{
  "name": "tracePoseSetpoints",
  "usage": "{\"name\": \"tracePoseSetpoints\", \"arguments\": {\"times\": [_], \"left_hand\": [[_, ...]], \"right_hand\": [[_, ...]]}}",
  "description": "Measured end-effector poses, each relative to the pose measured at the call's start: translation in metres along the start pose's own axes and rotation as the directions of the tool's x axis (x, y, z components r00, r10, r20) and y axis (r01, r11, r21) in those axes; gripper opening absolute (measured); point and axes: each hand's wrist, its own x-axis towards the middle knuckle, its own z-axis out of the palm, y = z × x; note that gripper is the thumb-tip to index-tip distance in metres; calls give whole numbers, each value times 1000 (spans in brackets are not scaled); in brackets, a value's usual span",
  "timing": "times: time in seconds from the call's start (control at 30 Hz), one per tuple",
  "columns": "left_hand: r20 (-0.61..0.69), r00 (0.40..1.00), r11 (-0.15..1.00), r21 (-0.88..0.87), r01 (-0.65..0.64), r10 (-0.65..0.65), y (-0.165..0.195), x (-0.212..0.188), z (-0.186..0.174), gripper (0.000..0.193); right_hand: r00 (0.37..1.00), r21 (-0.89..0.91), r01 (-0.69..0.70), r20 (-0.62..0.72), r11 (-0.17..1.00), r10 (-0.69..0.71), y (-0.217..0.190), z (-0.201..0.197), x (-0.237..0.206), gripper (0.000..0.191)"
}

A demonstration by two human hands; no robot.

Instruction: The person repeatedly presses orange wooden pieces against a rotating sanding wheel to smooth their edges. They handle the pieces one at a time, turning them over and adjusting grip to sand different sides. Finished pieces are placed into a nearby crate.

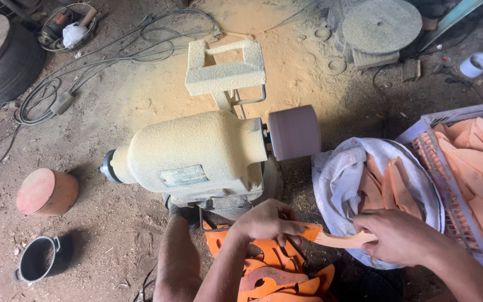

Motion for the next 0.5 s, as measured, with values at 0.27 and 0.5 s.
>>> {"name": "tracePoseSetpoints", "arguments": {"times": [0.27, 0.5], "left_hand": [[-222, 975, 806, -580, -118, -17, 0, 27, -6, 37], [-328, 925, 875, -371, -312, 191, 22, 47, 40, 40]], "right_hand": [[998, 290, -22, 56, 957, 6, 22, -26, 19, 24], [965, 615, 196, -258, 764, -41, -7, -27, 36, 56]]}}
